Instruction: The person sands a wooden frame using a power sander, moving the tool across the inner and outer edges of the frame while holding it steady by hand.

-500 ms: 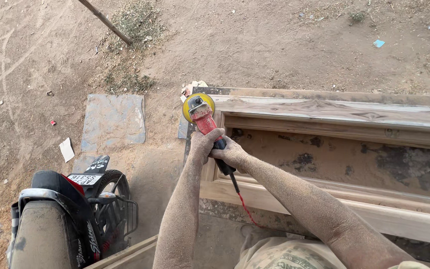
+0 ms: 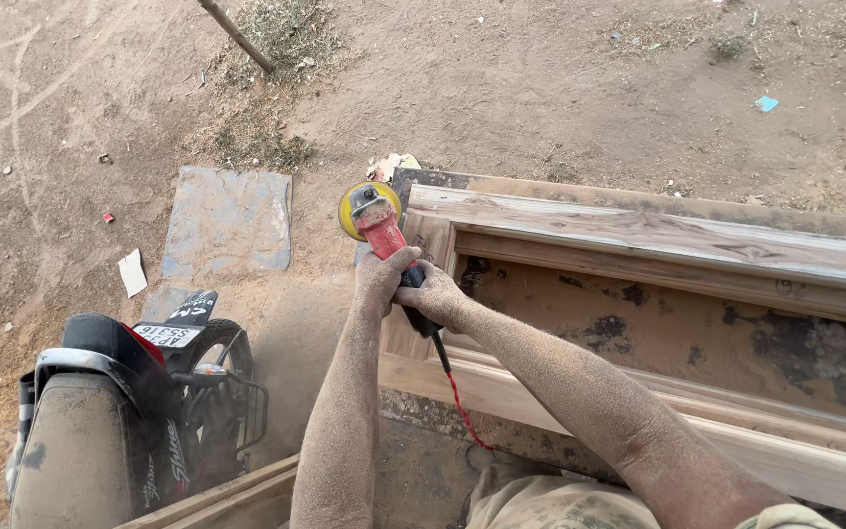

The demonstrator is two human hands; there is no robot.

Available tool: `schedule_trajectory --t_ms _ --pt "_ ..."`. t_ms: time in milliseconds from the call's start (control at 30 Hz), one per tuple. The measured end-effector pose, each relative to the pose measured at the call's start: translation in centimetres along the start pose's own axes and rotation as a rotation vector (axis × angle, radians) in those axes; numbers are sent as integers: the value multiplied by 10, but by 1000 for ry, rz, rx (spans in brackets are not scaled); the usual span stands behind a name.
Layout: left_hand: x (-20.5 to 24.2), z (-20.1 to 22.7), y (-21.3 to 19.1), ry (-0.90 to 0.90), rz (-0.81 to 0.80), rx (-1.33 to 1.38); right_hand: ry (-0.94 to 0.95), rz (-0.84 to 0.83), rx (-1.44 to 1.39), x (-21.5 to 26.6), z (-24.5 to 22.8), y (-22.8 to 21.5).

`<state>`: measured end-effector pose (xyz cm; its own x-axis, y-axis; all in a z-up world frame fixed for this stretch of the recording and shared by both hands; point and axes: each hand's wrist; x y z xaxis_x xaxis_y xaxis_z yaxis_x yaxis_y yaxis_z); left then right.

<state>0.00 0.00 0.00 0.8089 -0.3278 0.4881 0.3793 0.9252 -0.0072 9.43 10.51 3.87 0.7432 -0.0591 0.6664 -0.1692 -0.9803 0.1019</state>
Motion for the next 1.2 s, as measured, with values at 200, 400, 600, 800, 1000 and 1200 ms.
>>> schedule_trajectory --t_ms 200,400,600,800,1000,1200 --pt "25 9 -1 32 23 41 -52 27 120 23 -12 -1" --pt "36 5 51 9 15 57 -23 120 193 48 -11 -40" --pt "30 -7 86 59 9 -58 53 221 350 52 2 -71" --pt "46 -9 102 -70 -52 -69 133 256 371 66 6 -80" --pt "52 -12 116 -25 -104 -165 190 279 287 73 19 -92" --pt "15 -15 102 14 -34 -155 55 232 358 41 8 -88"
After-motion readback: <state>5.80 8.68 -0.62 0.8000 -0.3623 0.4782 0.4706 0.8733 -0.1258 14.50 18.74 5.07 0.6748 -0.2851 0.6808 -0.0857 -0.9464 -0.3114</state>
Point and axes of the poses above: each hand's wrist, its own x-axis away from the middle knuckle, its own y-axis out of the palm, z = x × y, and after that the axes turned 1 degree about y, right-handed
